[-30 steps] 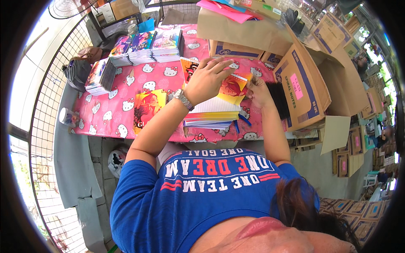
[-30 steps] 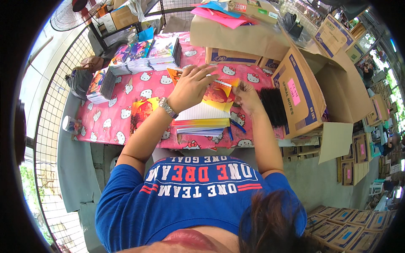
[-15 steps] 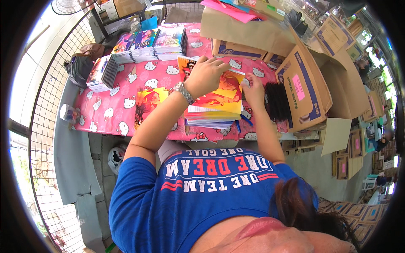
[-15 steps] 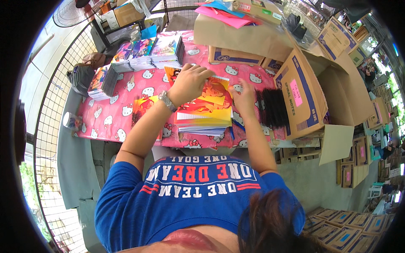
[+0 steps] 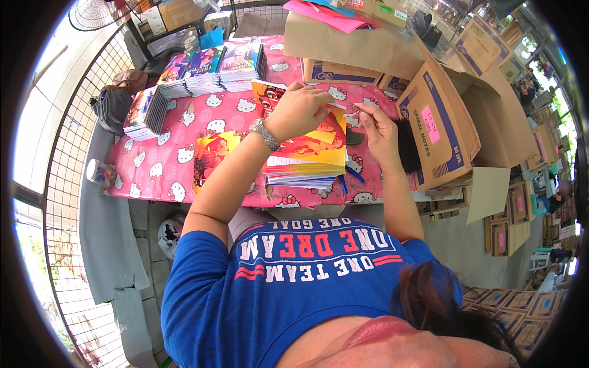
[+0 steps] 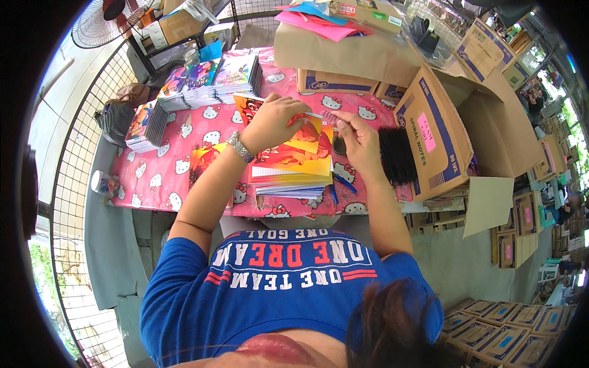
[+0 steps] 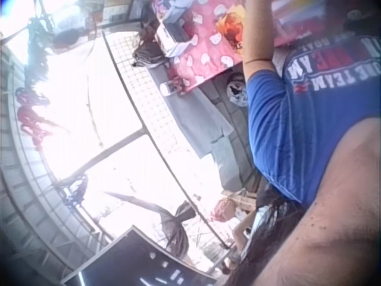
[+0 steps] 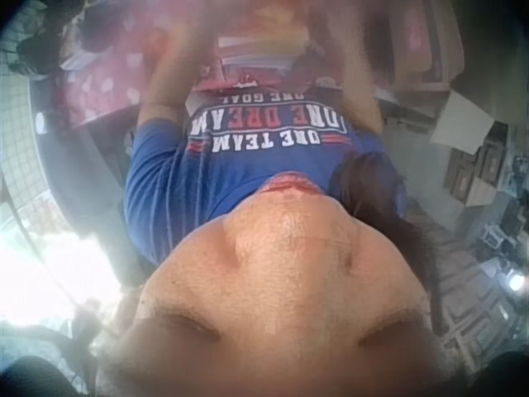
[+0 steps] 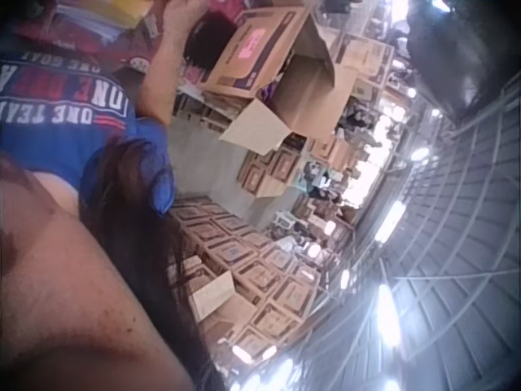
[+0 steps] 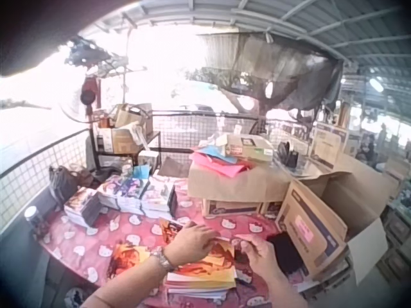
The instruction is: The person aligns notebooks one at a time and manually threads plastic spiral binding coils through the punched holes, using pliers to trim and secure the ends.
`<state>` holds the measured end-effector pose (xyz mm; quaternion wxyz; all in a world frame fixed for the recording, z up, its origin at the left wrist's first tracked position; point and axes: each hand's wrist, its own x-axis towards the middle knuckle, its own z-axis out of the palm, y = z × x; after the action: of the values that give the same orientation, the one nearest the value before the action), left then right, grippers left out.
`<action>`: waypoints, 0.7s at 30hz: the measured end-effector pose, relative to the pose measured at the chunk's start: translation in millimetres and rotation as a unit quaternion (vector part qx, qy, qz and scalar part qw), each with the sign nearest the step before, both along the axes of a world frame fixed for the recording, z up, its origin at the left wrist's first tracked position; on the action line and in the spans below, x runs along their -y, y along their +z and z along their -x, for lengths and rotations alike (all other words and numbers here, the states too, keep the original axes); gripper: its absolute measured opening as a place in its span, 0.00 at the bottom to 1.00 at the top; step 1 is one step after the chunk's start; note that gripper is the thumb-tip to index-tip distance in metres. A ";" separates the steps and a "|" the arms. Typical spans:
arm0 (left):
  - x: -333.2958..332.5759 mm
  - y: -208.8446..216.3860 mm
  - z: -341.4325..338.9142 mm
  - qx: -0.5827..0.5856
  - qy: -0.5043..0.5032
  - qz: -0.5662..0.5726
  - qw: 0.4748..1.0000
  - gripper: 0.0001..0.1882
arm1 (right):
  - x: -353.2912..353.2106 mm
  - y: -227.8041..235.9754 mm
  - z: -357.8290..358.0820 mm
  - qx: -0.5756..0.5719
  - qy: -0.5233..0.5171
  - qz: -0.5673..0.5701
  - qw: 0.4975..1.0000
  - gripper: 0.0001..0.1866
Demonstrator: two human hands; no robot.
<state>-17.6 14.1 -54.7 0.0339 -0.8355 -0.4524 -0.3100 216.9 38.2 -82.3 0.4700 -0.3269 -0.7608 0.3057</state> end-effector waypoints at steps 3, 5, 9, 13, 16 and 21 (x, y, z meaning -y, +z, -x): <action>1.6 2.6 0.6 -0.007 0.008 0.029 1.000 0.10 | 1.4 14.6 0.6 0.039 -0.016 -0.055 0.998 0.10; 1.5 2.5 -0.9 -0.004 0.006 0.026 1.000 0.10 | 2.1 16.4 2.1 0.043 -0.016 -0.076 0.996 0.10; 0.8 3.3 -0.9 -0.003 0.008 0.040 0.999 0.10 | -1.0 10.3 2.2 0.033 -0.005 -0.108 0.994 0.12; 0.7 4.8 -2.2 0.008 -0.011 0.026 1.000 0.10 | -5.3 4.0 2.7 0.019 0.012 -0.126 0.992 0.12; 0.8 6.4 -4.6 -0.010 -0.003 0.028 1.000 0.10 | -5.9 5.3 2.3 0.022 0.033 -0.105 0.994 0.11; -0.4 -2.2 -19.3 -0.057 0.016 -0.032 0.998 0.19 | 9.9 28.7 0.3 0.091 0.005 0.078 0.993 0.11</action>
<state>1.7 14.5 -56.9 0.0913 -0.8429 -0.4530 -0.2756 216.6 28.2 -53.6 0.3704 -0.3850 -0.7757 0.3359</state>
